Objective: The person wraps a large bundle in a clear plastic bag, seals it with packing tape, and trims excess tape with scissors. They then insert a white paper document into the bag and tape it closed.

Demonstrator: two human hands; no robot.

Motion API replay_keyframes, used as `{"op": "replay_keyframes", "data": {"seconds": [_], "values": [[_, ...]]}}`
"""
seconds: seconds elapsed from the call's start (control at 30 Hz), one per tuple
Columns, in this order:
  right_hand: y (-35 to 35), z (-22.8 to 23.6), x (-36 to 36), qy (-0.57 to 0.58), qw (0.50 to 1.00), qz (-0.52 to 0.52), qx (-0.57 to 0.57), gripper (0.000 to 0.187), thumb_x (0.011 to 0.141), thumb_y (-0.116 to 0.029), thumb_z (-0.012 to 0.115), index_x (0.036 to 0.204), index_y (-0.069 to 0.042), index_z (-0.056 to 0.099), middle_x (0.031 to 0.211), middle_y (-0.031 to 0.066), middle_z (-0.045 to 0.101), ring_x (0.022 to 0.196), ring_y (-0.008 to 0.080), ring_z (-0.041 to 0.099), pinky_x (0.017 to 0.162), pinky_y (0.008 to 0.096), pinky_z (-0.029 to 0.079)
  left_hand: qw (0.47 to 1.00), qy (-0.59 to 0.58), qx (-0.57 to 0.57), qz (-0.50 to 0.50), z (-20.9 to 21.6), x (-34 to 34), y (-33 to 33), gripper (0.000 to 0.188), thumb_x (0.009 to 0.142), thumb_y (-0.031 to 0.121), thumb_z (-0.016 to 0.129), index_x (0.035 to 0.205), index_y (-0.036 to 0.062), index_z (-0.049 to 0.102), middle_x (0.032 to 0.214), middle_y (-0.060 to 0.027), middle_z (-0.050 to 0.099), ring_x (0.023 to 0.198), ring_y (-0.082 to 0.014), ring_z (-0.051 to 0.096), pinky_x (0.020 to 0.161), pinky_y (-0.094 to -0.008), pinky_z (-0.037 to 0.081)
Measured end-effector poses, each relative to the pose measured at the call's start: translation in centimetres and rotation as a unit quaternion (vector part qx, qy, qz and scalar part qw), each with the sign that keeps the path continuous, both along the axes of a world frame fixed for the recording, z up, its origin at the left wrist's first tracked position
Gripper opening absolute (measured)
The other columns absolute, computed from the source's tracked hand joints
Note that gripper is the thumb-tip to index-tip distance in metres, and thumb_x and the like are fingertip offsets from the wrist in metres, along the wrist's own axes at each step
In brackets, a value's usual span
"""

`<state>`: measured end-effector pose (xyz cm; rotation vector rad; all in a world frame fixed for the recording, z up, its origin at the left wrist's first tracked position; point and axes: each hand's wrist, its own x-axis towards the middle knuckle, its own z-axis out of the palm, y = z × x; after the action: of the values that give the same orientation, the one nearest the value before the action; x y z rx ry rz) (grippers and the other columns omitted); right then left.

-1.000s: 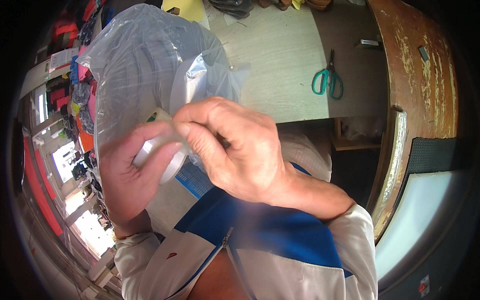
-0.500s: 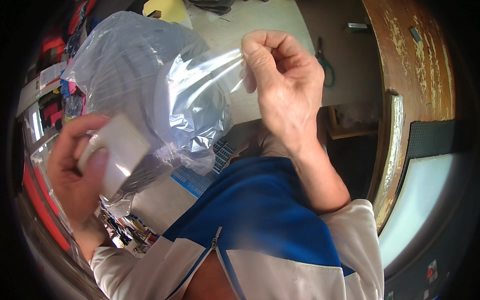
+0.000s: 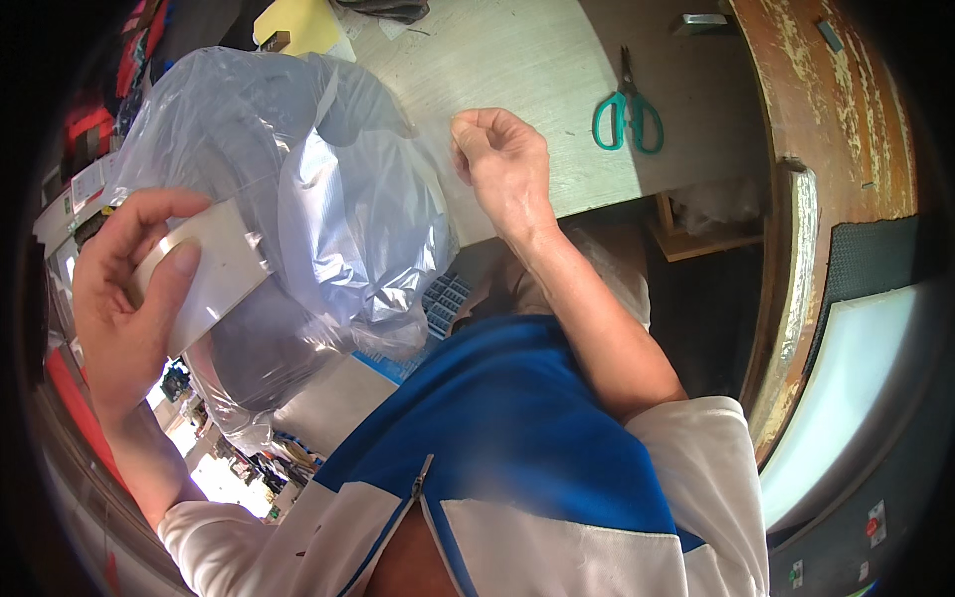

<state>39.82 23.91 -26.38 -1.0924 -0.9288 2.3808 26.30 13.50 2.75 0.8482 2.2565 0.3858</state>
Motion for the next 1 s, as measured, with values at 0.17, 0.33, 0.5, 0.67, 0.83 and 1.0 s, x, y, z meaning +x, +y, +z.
{"op": "replay_keyframes", "data": {"seconds": [0.17,0.33,0.5,0.67,0.83,1.0], "values": [[-1.6,-2.7,-0.2,-0.018,0.999,-0.008,-0.027,0.011,0.099,-0.009,0.066,0.099,0.002,0.068,0.074,0.0024,0.061,0.062,0.0104,0.051,0.058,0.0256,0.042,0.999,-0.038,-0.001,-0.002,-2.0,-0.2,1.2,0.022,0.096,0.006,0.064,0.117,-0.0018,0.064,0.097,-0.0044,0.072,0.088,-0.007,0.066,0.079,-0.0221,0.051],[-3.2,-3.6,-1.0,-0.021,0.998,0.022,-0.051,0.012,0.099,-0.01,0.067,0.101,0.001,0.069,0.074,0.0013,0.062,0.062,0.0094,0.051,0.058,0.025,0.041,0.999,-0.005,-0.025,-0.039,-2.7,-0.7,2.3,0.021,0.096,0.006,0.064,0.116,-0.0008,0.064,0.095,-0.0042,0.072,0.087,-0.0064,0.066,0.078,-0.0216,0.05],[-5.1,-4.0,-1.7,-0.034,0.997,0.069,-0.025,0.014,0.098,-0.013,0.069,0.101,0.001,0.07,0.078,-0.0005,0.064,0.067,0.0064,0.054,0.062,0.0233,0.045,0.998,-0.051,-0.031,0.02,-1.9,-1.1,1.5,0.024,0.094,0.003,0.062,0.118,-0.0002,0.062,0.093,-0.0031,0.07,0.087,-0.0058,0.065,0.079,-0.0209,0.048],[-5.9,-4.4,-2.0,-0.068,0.992,0.09,0.056,0.018,0.097,-0.017,0.072,0.103,0.0,0.072,0.079,-0.0017,0.065,0.069,0.0054,0.053,0.064,0.0225,0.045,0.998,-0.05,-0.037,0.031,-0.3,-1.2,0.3,0.028,0.093,0.0,0.06,0.12,-0.0005,0.06,0.099,-0.0031,0.068,0.092,-0.007,0.065,0.083,-0.0226,0.048],[-5.9,-4.2,-1.9,-0.071,0.989,0.124,0.045,0.02,0.096,-0.02,0.073,0.103,-0.001,0.074,0.084,-0.0006,0.067,0.072,0.0061,0.054,0.067,0.0231,0.047,0.998,0.028,-0.039,0.031,0.1,-0.9,-1.3,0.027,0.091,-0.001,0.062,0.119,-0.0025,0.06,0.097,-0.0033,0.07,0.089,-0.007,0.066,0.078,-0.0212,0.048],[-5.9,-4.0,-1.7,-0.083,0.988,0.131,0.017,0.021,0.096,-0.019,0.072,0.103,0.001,0.074,0.088,0.0049,0.071,0.077,0.0094,0.06,0.071,0.026,0.051,0.991,-0.083,-0.056,0.094,1.3,-2.2,-2.7,0.032,0.09,0.0,0.063,0.122,-0.0008,0.059,0.089,-0.0014,0.07,0.083,-0.0042,0.064,0.073,-0.0191,0.047]]}}
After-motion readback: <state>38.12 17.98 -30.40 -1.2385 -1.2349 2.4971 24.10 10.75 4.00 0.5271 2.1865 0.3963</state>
